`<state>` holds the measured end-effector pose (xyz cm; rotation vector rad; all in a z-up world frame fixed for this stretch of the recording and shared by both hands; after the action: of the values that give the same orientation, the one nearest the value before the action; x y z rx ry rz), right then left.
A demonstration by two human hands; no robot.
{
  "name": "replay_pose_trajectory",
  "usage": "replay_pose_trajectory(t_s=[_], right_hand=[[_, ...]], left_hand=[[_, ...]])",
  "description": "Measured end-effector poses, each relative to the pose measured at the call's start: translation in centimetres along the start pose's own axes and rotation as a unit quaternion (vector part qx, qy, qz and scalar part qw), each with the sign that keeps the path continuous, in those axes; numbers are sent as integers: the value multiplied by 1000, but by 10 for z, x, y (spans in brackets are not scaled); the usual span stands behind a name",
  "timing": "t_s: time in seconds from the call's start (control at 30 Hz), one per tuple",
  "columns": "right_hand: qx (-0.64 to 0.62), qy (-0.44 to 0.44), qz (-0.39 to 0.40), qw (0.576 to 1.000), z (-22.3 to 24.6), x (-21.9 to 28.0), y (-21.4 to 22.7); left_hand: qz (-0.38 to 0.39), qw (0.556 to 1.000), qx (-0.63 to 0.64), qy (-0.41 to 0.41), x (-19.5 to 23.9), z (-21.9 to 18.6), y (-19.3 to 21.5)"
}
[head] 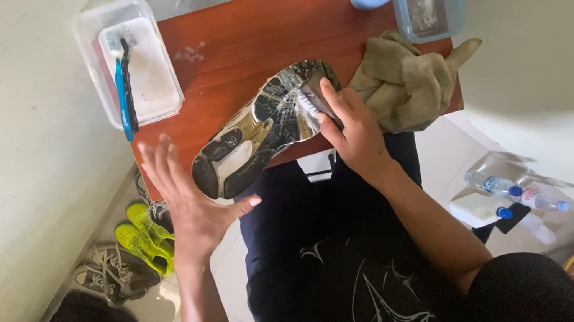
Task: The person scrubs the sole of a sneaker with a brush and then wipes it with a cloth. They continue to scrub and wipe different sections of the shoe's sole and upper, finishing by holding the shoe up.
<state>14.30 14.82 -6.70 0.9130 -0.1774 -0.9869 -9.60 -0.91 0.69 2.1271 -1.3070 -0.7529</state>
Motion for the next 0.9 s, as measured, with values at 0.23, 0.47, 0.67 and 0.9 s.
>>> replay_pose_trajectory(t_s=[0.23, 0.47, 0.67, 0.9], right_hand=[[-13, 13, -2, 1000, 2, -1, 3], [-16, 18, -5, 1000, 6, -4, 5], [-28, 10, -5, 1000, 11, -6, 9], [-13, 7, -5, 1000, 7, -5, 6]], left_hand=[[36, 986, 127, 105, 16, 28, -8], [35, 982, 147, 110, 19, 35, -2], [19, 988, 120, 94, 16, 25, 9], [-35, 990, -118, -76, -11, -25, 15]])
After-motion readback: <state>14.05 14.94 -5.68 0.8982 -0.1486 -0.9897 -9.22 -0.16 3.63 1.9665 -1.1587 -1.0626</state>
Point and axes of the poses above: each hand's wrist, its own x-axis away from the middle knuckle, its own y-axis out of the back of the hand, z = x × y, the point moved 8 cm from there along -x, towards the middle knuckle, and after that the axes turned 1 degree about x, right-handed, at the moved point
